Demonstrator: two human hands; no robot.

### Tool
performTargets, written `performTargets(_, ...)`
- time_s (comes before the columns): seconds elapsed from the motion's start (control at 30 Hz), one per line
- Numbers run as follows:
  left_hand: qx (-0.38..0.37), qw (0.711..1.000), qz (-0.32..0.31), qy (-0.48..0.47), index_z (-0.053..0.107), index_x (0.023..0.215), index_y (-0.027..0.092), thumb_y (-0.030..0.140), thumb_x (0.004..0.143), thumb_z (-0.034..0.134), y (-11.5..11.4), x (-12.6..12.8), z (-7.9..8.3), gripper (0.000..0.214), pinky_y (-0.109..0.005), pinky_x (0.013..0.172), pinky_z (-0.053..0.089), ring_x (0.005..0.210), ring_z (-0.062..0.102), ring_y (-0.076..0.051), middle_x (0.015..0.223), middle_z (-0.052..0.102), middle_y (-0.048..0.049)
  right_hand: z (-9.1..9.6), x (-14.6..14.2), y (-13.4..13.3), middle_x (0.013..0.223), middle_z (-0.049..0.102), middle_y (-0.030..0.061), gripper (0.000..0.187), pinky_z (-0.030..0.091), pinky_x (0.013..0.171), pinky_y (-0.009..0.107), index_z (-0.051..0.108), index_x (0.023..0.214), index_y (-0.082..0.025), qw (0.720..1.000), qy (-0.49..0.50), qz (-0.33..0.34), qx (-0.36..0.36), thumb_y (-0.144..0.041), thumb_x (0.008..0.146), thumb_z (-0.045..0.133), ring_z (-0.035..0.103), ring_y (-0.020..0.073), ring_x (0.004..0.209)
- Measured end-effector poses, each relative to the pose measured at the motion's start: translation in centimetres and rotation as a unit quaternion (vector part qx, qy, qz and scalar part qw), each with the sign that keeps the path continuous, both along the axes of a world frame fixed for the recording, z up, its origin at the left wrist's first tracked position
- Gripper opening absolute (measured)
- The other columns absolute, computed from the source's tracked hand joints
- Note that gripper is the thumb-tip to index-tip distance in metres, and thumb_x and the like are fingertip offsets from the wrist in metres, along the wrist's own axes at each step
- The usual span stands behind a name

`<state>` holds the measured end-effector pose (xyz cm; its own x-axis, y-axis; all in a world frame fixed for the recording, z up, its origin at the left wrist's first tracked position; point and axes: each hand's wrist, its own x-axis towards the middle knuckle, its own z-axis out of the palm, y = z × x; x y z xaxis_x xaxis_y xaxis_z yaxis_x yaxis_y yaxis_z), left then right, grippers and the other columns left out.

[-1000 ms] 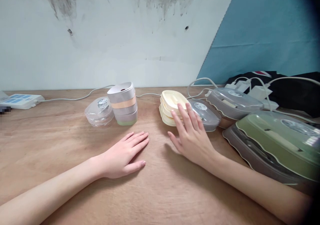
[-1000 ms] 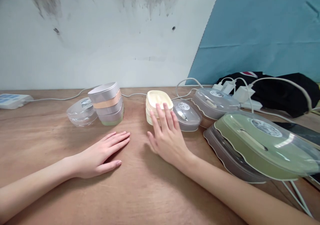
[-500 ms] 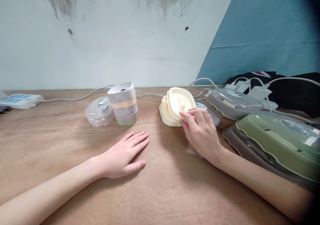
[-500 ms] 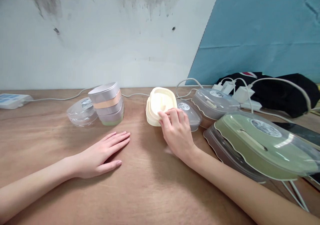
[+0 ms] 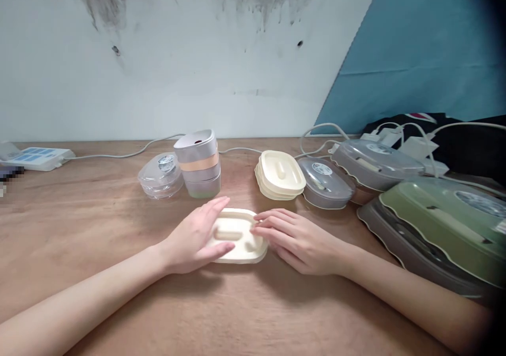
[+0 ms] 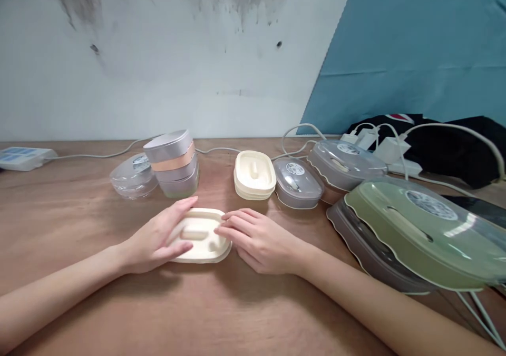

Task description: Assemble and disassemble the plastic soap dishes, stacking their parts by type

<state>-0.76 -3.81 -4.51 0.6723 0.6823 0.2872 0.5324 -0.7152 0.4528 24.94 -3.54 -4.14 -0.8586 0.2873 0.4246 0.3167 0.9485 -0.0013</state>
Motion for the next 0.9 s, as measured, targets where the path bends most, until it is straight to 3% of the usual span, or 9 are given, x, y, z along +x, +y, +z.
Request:
performTargets(0.17,-0.030,0.996,-0.054,0.058,0.007,0.140,0.019,0.039,0.075,0.064,-0.10,0.09,0.24,0.089,-0.051,0.108,0.024,0.137,0.007,-0.031,0.147,0.010,-0.0171,-0.26,0.28,-0.13,0.094,0.060,0.0134,0.032,0.049,0.070,0.039,0.045,0.118,-0.011,0.993,0.043,-0.102,-0.025,-0.025,0.091,0.035,0.055,0.0220,0.085)
performTargets(0.23,-0.056,0.995,-0.040,0.069,0.006,0.141,0.019,0.037,0.078,0.060,-0.15,0.03,0.36,0.084,-0.050,0.108,0.025,0.137,0.011,-0.028,0.146,0.013,-0.0172,-0.28,0.40,-0.14,0.114,0.053,0.0185,0.047,0.048,0.079,0.041,0.035,0.130,-0.010,0.990,0.039,-0.122,-0.066,-0.037,0.091,0.037,0.052,0.0253,0.101)
performTargets(0.3,-0.073,0.994,-0.028,0.074,0.007,0.140,0.017,0.036,0.081,0.057,-0.17,0.00,0.43,0.080,-0.048,0.109,0.025,0.136,0.015,-0.026,0.146,0.016,-0.0174,-0.27,0.50,-0.10,0.135,0.036,0.0223,0.068,0.043,0.091,0.043,0.020,0.139,-0.010,0.986,-0.004,-0.122,-0.113,-0.048,0.087,0.043,0.039,0.0283,0.122)
performTargets(0.37,-0.077,0.993,-0.025,0.081,0.007,0.140,0.016,0.037,0.082,0.056,-0.15,0.00,0.44,0.079,-0.046,0.110,0.024,0.137,0.014,-0.025,0.147,0.015,-0.0173,-0.26,0.56,-0.05,0.144,0.023,0.0223,0.080,0.038,0.098,0.044,0.012,0.142,-0.011,0.979,-0.056,-0.126,-0.148,-0.053,0.084,0.046,0.029,0.0288,0.131)
performTargets(0.53,-0.061,0.993,-0.028,0.093,0.009,0.140,0.016,0.037,0.081,0.057,-0.06,0.06,0.38,0.079,-0.044,0.109,0.025,0.136,0.016,-0.025,0.147,0.015,-0.0172,-0.26,0.54,-0.10,0.146,0.020,0.0202,0.077,0.035,0.101,0.045,0.013,0.142,-0.013,0.967,-0.083,-0.154,-0.184,-0.053,0.085,0.045,0.027,0.0274,0.133)
performTargets(0.9,-0.037,0.995,-0.046,0.085,0.010,0.141,0.018,0.035,0.082,0.056,0.00,0.11,0.41,0.077,-0.050,0.107,0.026,0.136,0.015,-0.030,0.146,0.017,-0.0187,-0.21,0.42,-0.13,0.145,0.023,0.0203,0.073,0.035,0.101,0.047,0.017,0.141,-0.014,0.970,-0.064,-0.143,-0.187,-0.049,0.085,0.047,0.028,0.0278,0.132)
